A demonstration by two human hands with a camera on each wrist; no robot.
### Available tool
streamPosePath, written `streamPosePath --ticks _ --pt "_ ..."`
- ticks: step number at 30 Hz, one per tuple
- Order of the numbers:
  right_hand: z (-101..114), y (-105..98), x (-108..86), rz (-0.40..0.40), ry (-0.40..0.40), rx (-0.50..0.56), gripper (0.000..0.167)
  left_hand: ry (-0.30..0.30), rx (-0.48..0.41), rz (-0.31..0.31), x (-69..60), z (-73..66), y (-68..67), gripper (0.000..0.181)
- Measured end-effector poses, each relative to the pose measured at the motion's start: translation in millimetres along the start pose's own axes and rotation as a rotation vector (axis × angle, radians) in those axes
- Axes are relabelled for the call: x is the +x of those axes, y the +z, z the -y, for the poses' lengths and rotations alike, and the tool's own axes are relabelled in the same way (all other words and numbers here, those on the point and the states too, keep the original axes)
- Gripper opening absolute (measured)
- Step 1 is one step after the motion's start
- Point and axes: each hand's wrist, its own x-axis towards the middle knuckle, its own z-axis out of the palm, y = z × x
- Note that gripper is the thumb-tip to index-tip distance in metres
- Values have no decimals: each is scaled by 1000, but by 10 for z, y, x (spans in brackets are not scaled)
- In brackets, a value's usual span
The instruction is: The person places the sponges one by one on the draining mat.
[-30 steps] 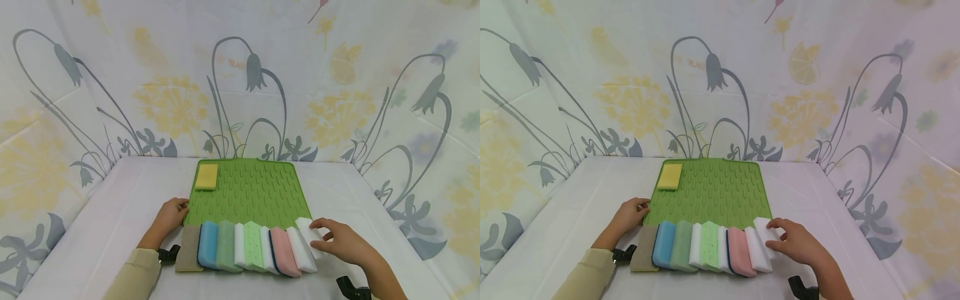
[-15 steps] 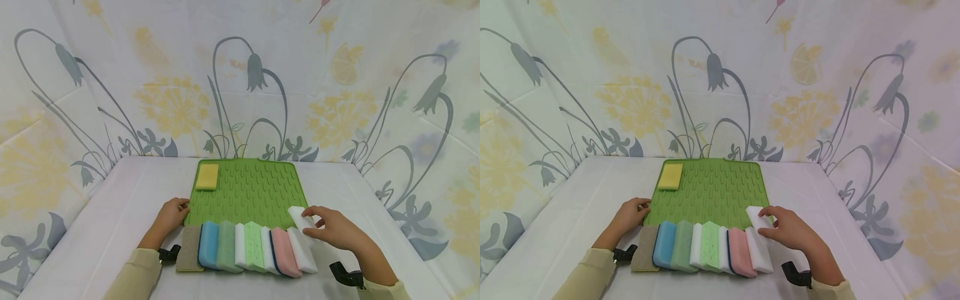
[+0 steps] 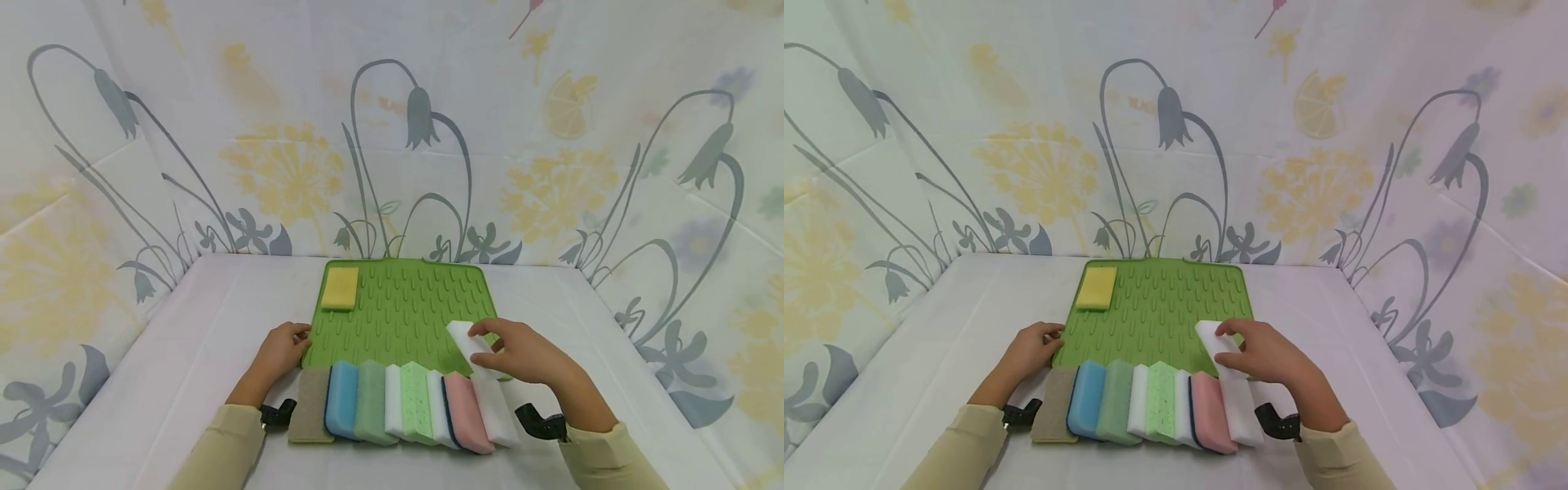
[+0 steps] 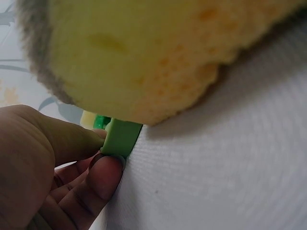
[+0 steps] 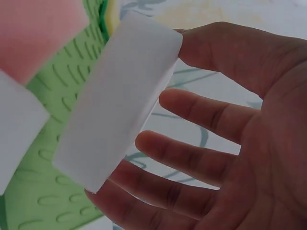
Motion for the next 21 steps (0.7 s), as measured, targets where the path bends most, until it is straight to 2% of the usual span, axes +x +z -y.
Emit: streamPosePath --ticks 9,21 --pt "135 32 216 39 -45 -52 40 8 13 1 -4 -7 -5 35" --pt "342 163 482 53 -115 -113 39 12 6 3 -7 -15 -4 35"
